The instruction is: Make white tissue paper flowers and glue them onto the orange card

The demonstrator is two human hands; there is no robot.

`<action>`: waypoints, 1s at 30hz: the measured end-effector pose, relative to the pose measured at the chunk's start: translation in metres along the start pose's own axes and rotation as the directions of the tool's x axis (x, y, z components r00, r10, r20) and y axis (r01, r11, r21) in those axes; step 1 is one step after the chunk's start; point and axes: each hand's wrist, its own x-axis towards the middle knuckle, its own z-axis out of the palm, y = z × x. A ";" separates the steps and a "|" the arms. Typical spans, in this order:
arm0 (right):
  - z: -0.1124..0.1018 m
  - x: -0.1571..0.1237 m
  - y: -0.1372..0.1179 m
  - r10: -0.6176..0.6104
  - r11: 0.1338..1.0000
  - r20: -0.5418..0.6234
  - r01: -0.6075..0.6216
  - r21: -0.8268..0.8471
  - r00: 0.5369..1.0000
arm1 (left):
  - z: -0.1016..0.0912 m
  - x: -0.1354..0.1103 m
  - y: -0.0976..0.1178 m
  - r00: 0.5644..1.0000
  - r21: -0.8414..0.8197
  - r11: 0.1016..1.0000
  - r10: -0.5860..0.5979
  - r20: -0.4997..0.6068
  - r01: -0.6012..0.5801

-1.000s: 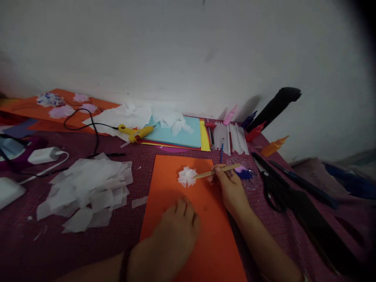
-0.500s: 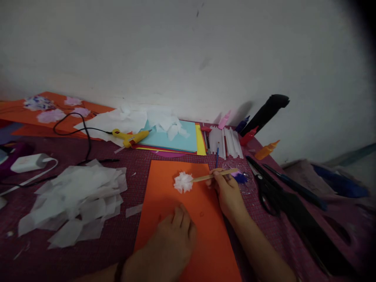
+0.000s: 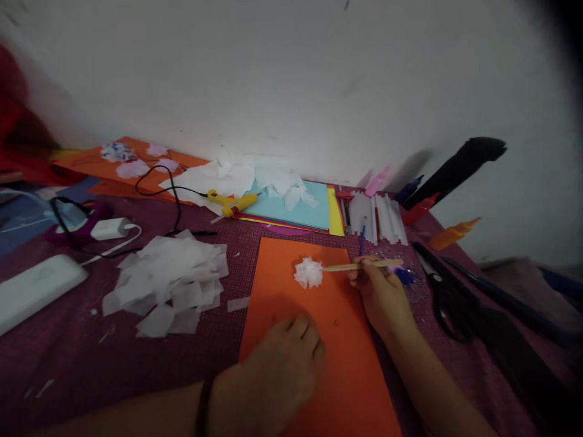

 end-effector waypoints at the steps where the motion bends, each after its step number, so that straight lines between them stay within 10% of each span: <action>1: -0.001 0.001 0.000 0.011 0.999 -0.015 -0.011 0.036 1.000 | -0.005 -0.006 -0.004 0.999 -0.046 0.999 0.010 0.030 -0.009; 12: -0.003 0.006 0.001 0.014 0.986 -0.048 -0.006 0.168 0.999 | -0.017 -0.072 -0.059 0.916 0.209 0.905 -0.394 0.076 0.371; 21: -0.005 0.007 0.005 0.019 0.986 -0.044 -0.011 0.164 0.999 | -0.045 -0.067 -0.117 0.812 -0.124 0.814 -0.578 -0.077 0.567; 30: -0.005 0.007 0.002 0.043 0.978 -0.053 -0.031 0.207 0.998 | -0.049 -0.102 -0.129 0.896 -0.128 0.892 -0.409 0.172 0.433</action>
